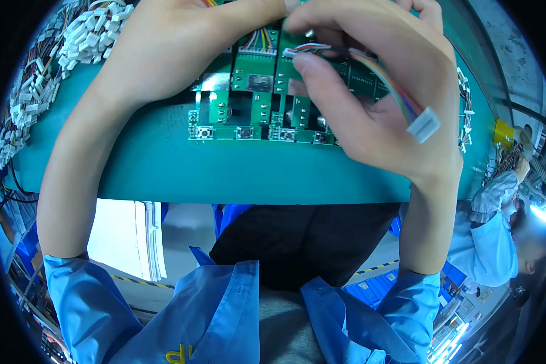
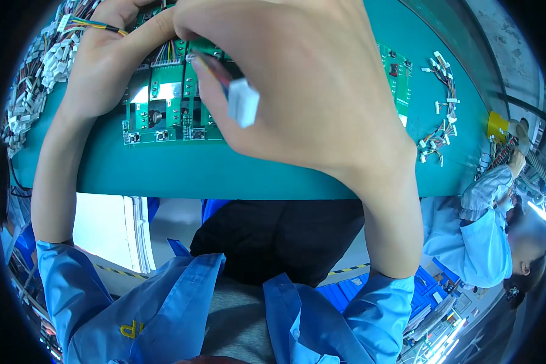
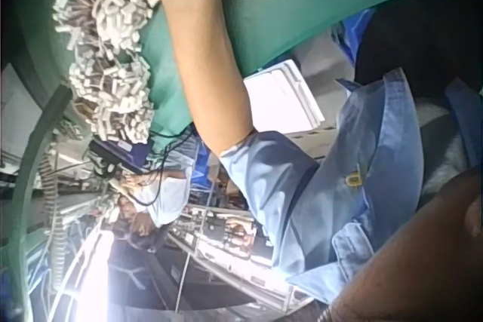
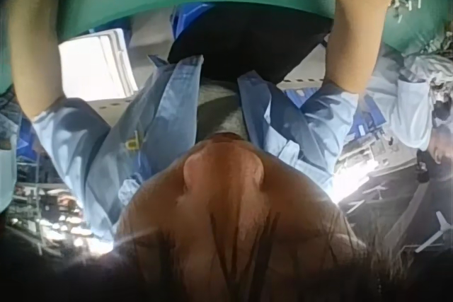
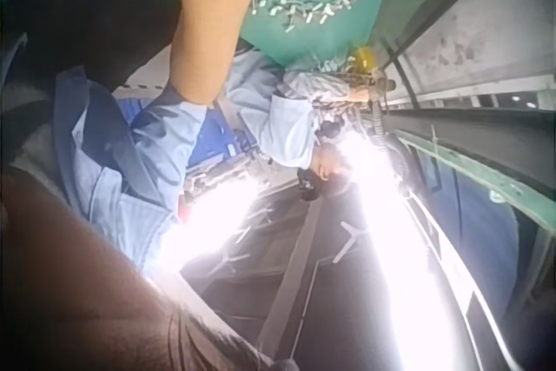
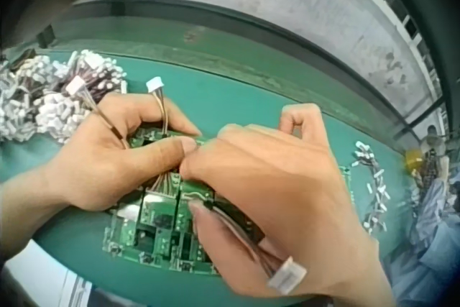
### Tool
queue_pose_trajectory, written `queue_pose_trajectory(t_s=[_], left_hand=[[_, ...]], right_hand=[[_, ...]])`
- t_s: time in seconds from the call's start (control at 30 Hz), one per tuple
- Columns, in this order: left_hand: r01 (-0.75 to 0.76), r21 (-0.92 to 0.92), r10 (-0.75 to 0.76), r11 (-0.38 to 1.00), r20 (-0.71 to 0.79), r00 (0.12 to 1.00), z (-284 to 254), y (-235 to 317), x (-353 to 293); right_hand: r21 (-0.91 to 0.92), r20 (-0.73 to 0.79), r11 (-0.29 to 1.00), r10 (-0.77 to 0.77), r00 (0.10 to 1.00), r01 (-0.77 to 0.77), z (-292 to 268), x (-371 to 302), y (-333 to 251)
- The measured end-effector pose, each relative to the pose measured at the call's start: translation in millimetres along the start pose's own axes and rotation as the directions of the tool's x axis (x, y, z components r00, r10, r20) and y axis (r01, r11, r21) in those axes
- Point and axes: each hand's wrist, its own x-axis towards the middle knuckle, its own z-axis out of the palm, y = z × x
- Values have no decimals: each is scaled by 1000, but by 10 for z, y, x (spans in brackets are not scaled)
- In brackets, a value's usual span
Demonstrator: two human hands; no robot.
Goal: The recorder is connecting wires and small components to a series of printed circuit boards on a factory assembly line.
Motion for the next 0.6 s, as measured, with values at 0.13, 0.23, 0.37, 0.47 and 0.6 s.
queue_pose_trajectory(t_s=[0.13, 0.23, 0.37, 0.47, 0.6], left_hand=[[41, 35, -40, 999, -16, 999, -31, -38, -3], [34, 12, -34, 999, -8, 999, -31, -39, 12], [40, -4, -40, 999, -7, 999, -19, -5, 13], [78, 15, -78, 997, -26, 997, -13, 36, 0], [-4, -6, 4, 1000, -9, 1000, -3, -13, 32]], right_hand=[[7, 10, 1000, -12, 1000, 12, 90, 68, -21], [4, 16, 1000, -16, 1000, 16, 47, 64, 14], [1, 21, 1000, -23, 1000, 23, 137, 125, -96], [-2, 19, 1000, -27, 999, 27, 122, 132, -106], [28, 31, 1000, 12, 999, -12, 87, 105, -67]])
